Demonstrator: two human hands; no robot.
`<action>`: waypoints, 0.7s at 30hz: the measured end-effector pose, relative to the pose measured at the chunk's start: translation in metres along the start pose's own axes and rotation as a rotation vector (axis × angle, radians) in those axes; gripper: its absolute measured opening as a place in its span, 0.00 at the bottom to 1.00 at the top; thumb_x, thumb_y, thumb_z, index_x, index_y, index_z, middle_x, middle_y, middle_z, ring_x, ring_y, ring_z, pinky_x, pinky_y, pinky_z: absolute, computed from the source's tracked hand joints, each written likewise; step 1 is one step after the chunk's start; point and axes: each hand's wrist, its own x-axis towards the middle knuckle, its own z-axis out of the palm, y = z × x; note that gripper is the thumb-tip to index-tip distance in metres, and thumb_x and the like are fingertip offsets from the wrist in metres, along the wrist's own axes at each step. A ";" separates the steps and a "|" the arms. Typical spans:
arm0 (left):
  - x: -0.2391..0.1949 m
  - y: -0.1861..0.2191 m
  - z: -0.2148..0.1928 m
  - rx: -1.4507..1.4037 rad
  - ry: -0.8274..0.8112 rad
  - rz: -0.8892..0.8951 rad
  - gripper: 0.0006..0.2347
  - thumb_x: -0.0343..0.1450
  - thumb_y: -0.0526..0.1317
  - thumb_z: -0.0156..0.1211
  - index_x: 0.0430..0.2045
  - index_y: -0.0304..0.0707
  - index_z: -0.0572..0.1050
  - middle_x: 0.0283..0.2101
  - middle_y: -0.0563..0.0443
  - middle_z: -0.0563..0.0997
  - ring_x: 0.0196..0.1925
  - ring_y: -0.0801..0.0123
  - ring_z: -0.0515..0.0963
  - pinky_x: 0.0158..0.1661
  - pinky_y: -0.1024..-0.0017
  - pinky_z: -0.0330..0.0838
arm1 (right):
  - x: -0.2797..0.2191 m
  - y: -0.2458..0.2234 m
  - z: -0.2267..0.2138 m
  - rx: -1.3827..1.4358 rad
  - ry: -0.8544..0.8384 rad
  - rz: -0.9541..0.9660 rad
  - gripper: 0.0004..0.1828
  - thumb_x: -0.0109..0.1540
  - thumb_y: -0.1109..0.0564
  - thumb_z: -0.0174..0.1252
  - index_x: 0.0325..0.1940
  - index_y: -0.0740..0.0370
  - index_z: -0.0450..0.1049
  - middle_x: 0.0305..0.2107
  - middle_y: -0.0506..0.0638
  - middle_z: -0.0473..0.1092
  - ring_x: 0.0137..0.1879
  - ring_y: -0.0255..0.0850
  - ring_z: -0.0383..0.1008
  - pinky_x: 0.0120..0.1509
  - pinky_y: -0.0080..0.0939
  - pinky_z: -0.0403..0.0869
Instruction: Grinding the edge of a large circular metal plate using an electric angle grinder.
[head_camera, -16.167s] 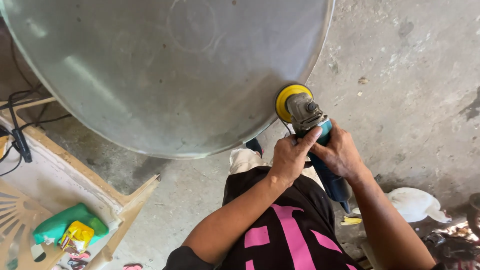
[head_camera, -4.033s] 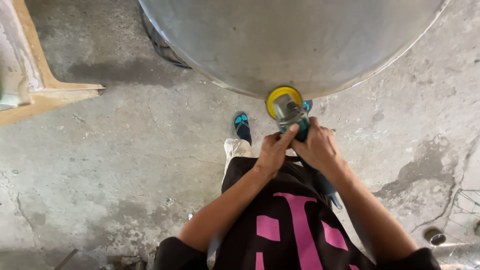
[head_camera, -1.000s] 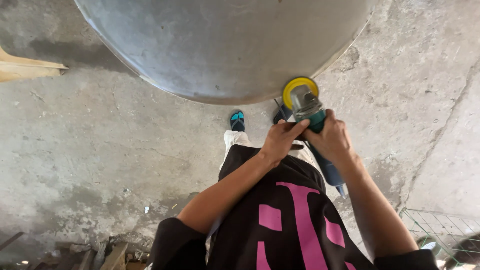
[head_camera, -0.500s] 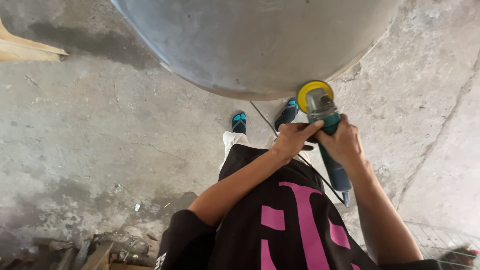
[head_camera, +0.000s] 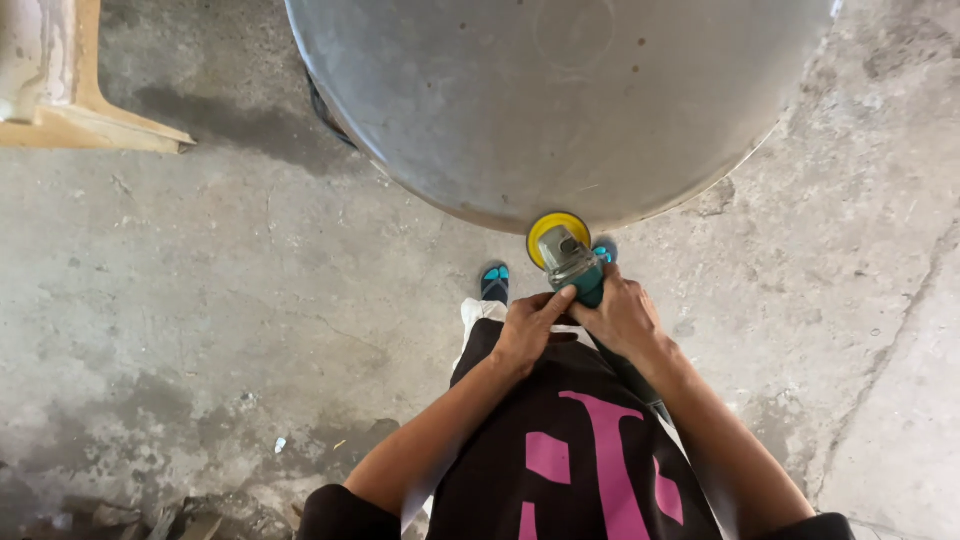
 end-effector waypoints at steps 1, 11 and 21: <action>0.004 -0.003 0.004 0.002 -0.004 0.004 0.21 0.72 0.51 0.62 0.44 0.25 0.80 0.37 0.46 0.83 0.38 0.67 0.82 0.39 0.68 0.80 | 0.001 0.009 0.000 0.000 0.005 -0.001 0.40 0.53 0.40 0.68 0.57 0.70 0.66 0.36 0.72 0.76 0.46 0.69 0.77 0.49 0.61 0.75; 0.053 -0.008 0.082 0.112 -0.150 -0.014 0.25 0.70 0.53 0.65 0.41 0.19 0.79 0.36 0.44 0.84 0.34 0.66 0.83 0.32 0.72 0.80 | -0.004 0.067 -0.047 0.070 0.110 0.231 0.33 0.55 0.45 0.64 0.53 0.73 0.67 0.37 0.72 0.76 0.46 0.65 0.81 0.47 0.57 0.79; 0.063 0.043 0.018 1.163 0.309 0.644 0.28 0.72 0.61 0.57 0.47 0.29 0.80 0.48 0.33 0.83 0.49 0.46 0.84 0.49 0.57 0.79 | -0.021 0.054 -0.054 0.182 0.176 0.189 0.41 0.52 0.37 0.70 0.52 0.75 0.69 0.36 0.73 0.76 0.47 0.66 0.80 0.48 0.56 0.77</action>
